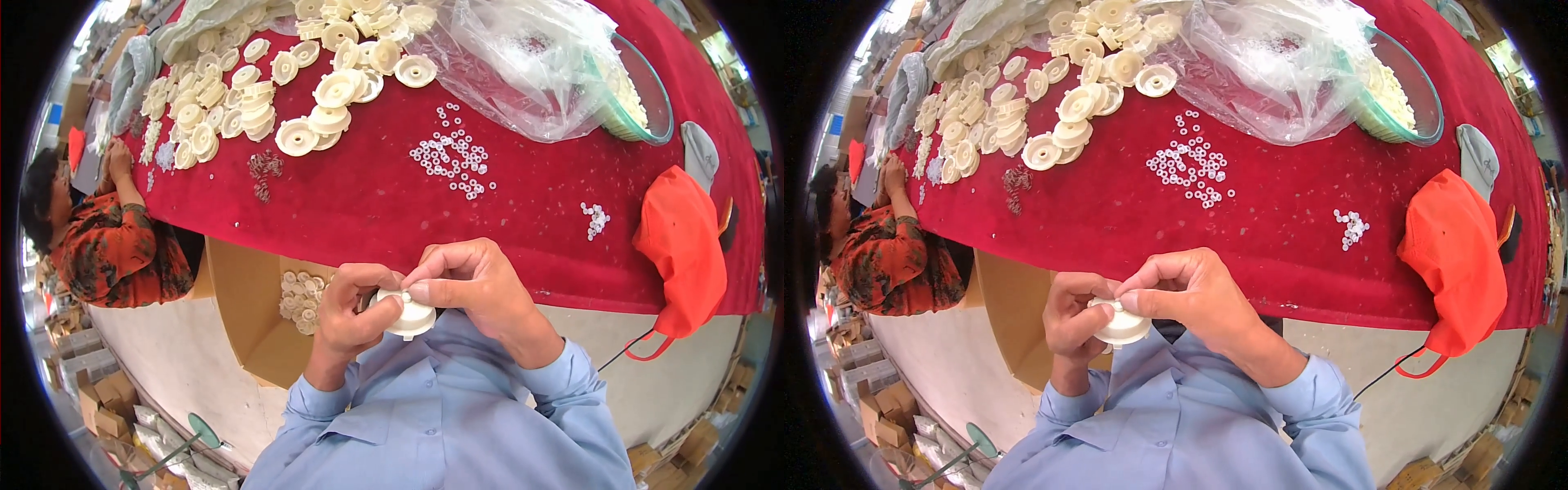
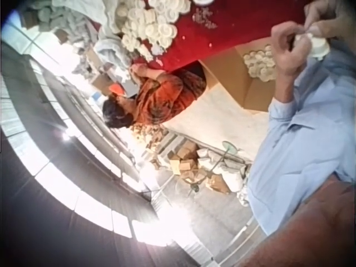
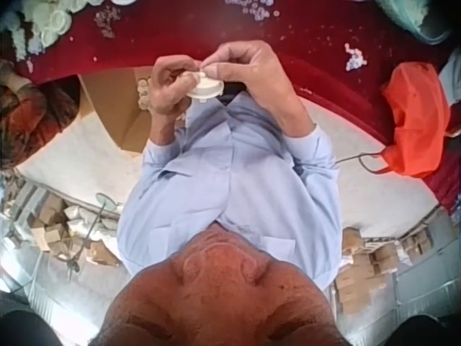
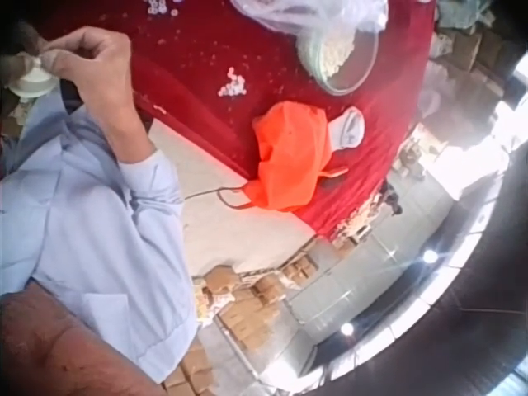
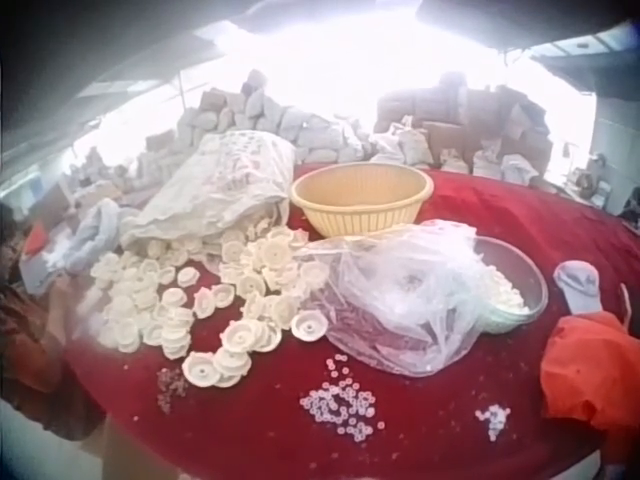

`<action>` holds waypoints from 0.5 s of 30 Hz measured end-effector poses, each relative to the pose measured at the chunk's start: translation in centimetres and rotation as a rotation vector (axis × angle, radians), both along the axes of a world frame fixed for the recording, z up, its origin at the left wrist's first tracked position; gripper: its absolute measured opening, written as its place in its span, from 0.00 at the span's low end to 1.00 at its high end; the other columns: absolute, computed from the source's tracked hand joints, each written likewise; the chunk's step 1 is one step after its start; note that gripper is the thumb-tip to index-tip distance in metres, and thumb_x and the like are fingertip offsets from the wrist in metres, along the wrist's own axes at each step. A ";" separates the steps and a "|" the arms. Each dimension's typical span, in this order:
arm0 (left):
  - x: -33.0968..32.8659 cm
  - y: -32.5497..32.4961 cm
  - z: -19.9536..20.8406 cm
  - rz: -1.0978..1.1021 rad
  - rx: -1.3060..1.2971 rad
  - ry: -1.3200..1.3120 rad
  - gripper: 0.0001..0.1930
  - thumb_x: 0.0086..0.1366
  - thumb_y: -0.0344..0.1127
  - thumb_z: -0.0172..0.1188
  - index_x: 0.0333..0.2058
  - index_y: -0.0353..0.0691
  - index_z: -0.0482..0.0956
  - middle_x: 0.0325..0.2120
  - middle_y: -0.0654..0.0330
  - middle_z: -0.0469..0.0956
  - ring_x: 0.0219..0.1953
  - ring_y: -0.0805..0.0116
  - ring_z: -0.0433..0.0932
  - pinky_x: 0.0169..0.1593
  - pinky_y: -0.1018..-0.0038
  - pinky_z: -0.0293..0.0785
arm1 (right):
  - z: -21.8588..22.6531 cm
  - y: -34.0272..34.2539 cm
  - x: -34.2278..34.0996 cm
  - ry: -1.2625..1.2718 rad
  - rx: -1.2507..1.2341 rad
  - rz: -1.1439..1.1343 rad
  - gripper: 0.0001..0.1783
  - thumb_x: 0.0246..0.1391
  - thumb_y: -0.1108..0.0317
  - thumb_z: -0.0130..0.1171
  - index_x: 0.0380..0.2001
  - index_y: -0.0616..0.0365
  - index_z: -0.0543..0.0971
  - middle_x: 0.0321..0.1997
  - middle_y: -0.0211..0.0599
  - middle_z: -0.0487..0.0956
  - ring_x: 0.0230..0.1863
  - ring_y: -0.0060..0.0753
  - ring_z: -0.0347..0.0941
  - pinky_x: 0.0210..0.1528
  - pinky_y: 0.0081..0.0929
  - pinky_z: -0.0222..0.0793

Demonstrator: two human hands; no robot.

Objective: The person assembles plastic components by hand, attaching small plastic pins, springs, and washers into plastic caps and placing the assembled units into a box.

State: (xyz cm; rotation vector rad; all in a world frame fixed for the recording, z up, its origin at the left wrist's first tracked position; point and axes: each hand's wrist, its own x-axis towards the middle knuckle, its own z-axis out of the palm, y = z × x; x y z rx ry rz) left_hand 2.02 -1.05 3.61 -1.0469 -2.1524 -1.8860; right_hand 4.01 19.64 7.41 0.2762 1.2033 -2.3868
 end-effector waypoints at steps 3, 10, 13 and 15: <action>0.5 -0.7 -0.1 0.015 -0.033 -0.137 0.13 0.59 0.15 0.62 0.40 0.39 0.77 0.42 0.54 0.74 0.37 0.64 0.82 0.37 0.74 0.81 | 0.2 -0.3 0.4 0.002 0.022 -0.003 0.09 0.57 0.74 0.67 0.40 0.67 0.86 0.36 0.33 0.83 0.37 0.21 0.79 0.43 0.21 0.75; 0.1 0.7 0.1 0.255 -0.039 0.224 0.16 0.56 0.21 0.71 0.42 0.41 0.80 0.40 0.54 0.79 0.38 0.60 0.86 0.35 0.69 0.85 | -0.3 -1.5 1.5 0.200 0.111 -0.061 0.13 0.62 0.67 0.68 0.44 0.66 0.85 0.37 0.29 0.82 0.35 0.13 0.73 0.37 0.14 0.67; 0.4 0.6 1.0 0.339 -0.154 0.228 0.16 0.55 0.23 0.74 0.41 0.39 0.80 0.36 0.54 0.81 0.36 0.61 0.87 0.34 0.72 0.84 | -0.8 -1.8 1.7 0.347 0.223 -0.116 0.13 0.62 0.66 0.68 0.46 0.63 0.85 0.34 0.25 0.78 0.32 0.13 0.67 0.35 0.15 0.63; 0.5 0.8 1.0 0.354 -0.153 0.224 0.16 0.55 0.23 0.73 0.41 0.38 0.80 0.34 0.54 0.82 0.35 0.61 0.87 0.33 0.72 0.84 | -0.8 -2.0 1.7 0.372 0.223 -0.136 0.13 0.61 0.66 0.68 0.46 0.61 0.86 0.33 0.26 0.75 0.31 0.14 0.66 0.34 0.16 0.62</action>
